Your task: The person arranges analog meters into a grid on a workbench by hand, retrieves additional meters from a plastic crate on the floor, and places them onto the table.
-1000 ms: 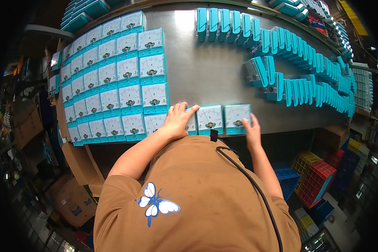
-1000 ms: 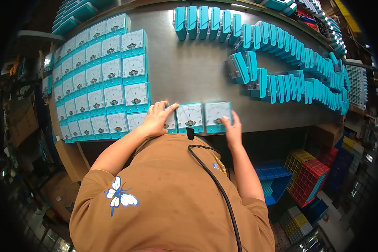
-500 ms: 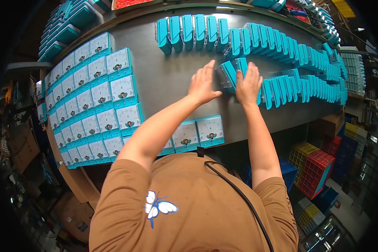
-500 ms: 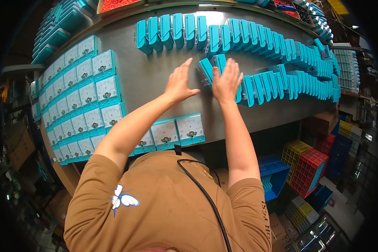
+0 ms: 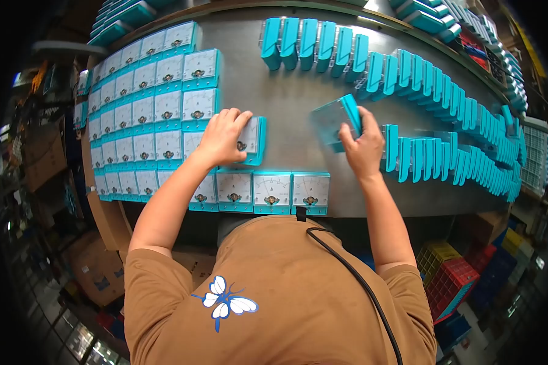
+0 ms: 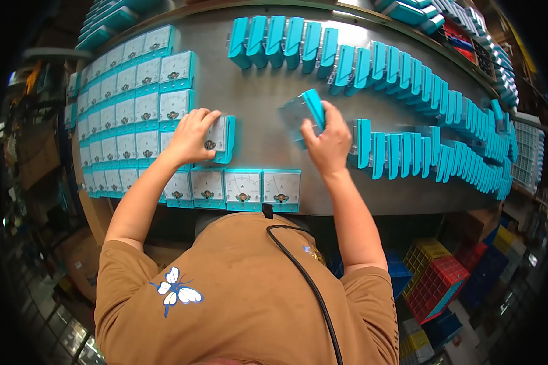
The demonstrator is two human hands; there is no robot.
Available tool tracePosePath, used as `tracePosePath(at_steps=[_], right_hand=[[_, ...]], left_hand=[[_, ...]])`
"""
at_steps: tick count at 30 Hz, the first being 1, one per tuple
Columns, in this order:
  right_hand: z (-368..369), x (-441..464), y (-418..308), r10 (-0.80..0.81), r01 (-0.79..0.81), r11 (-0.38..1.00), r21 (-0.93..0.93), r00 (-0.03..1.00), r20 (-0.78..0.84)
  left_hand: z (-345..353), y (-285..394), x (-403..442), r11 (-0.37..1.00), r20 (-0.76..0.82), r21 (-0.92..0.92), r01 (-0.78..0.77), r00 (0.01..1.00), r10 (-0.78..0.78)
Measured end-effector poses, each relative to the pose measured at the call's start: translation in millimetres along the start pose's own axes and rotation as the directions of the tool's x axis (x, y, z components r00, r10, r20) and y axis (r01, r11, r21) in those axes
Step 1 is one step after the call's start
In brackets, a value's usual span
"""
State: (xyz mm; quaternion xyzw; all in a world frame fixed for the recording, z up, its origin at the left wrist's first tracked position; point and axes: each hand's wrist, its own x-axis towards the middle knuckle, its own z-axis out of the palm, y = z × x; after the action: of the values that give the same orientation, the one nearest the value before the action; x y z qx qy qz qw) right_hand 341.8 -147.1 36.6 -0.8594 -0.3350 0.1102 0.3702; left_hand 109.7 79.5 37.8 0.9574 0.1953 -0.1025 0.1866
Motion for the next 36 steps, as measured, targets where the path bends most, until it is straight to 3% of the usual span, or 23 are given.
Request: tracePosePath(at_steps=[1, 3, 5, 7, 8, 11, 12, 15, 17, 18, 22, 25, 27, 29, 30, 33, 34, 36], right_hand=[[6, -7, -14, 0.092, -0.103, 0.982, 0.16, 0.993, 0.07], [49, -28, -19, 0.12, -0.166, 0.901, 0.401, 0.983, 0.138], [81, -51, -21, 0.257, -0.355, 0.894, 0.272, 0.906, 0.335], [96, -69, -21, 0.185, -0.218, 0.974, 0.062, 0.922, 0.34], [102, -73, -22, 0.145, -0.137, 0.989, -0.048, 0.924, 0.353], [91, -56, -19, -0.168, 0.199, 0.95, -0.242, 0.975, 0.144], [81, -33, -23, -0.204, 0.219, 0.967, -0.126, 0.971, 0.124], [72, 52, -41, -0.165, 0.172, 0.983, 0.071, 0.982, -0.093], [80, 111, -52, -0.235, 0.216, 0.969, -0.123, 0.957, -0.172], [92, 138, -45, -0.203, 0.18, 0.967, -0.178, 0.972, -0.122], [144, 192, -43, 0.136, -0.14, 0.899, -0.414, 0.99, -0.04], [155, 189, -57, 0.17, -0.194, 0.881, -0.432, 0.981, -0.095], [159, 190, -62, 0.199, -0.223, 0.817, -0.532, 0.975, -0.103], [156, 191, -88, 0.241, -0.22, 0.712, -0.667, 0.968, -0.061], [162, 191, -89, 0.111, -0.149, 0.634, -0.759, 0.989, -0.102], [160, 192, -110, 0.078, 0.023, 0.666, -0.746, 0.992, 0.1], [163, 188, -112, 0.01, 0.049, 0.634, -0.772, 0.997, 0.072], [160, 188, -105, -0.005, 0.068, 0.686, -0.724, 0.996, 0.089]], left_hand=[[3, -3, -10, 1.0, 0.017, 0.023, 0.012, 1.0, -0.013], [20, -12, -21, 0.997, 0.043, 0.072, 0.017, 0.999, -0.02], [26, -13, -23, 0.997, 0.065, 0.071, 0.029, 0.997, -0.034], [28, -18, -22, 0.998, 0.045, 0.058, 0.015, 0.999, -0.018], [27, -23, -18, 0.999, 0.001, -0.04, 0.032, 0.999, -0.032], [19, -55, 21, 0.96, -0.192, -0.279, 0.002, 0.98, -0.058], [17, -71, 48, 0.947, -0.299, -0.318, -0.045, 0.953, -0.056], [-11, -92, 137, 0.954, -0.376, -0.297, -0.026, 0.922, -0.092], [-17, -94, 182, 0.956, -0.364, -0.292, -0.016, 0.927, -0.096], [-21, -93, 201, 0.953, -0.324, -0.302, -0.018, 0.942, -0.085], [-9, -104, 235, 0.821, -0.178, -0.562, -0.103, 0.984, 0.001], [-35, -138, 235, 0.879, -0.487, -0.348, -0.327, 0.864, 0.129], [-76, -159, 225, 0.991, -0.524, -0.12, -0.056, 0.852, -0.015], [-101, -186, 221, 0.994, -0.414, 0.089, 0.06, 0.91, -0.018], [-101, -202, 222, 0.986, -0.33, 0.153, 0.07, 0.944, -0.016], [-92, -222, 213, 0.944, -0.108, 0.317, 0.092, 0.992, -0.061], [-92, -222, 211, 0.949, -0.028, 0.291, 0.119, 0.993, -0.116], [-85, -223, 207, 0.949, -0.082, 0.287, 0.128, 0.991, -0.109]])
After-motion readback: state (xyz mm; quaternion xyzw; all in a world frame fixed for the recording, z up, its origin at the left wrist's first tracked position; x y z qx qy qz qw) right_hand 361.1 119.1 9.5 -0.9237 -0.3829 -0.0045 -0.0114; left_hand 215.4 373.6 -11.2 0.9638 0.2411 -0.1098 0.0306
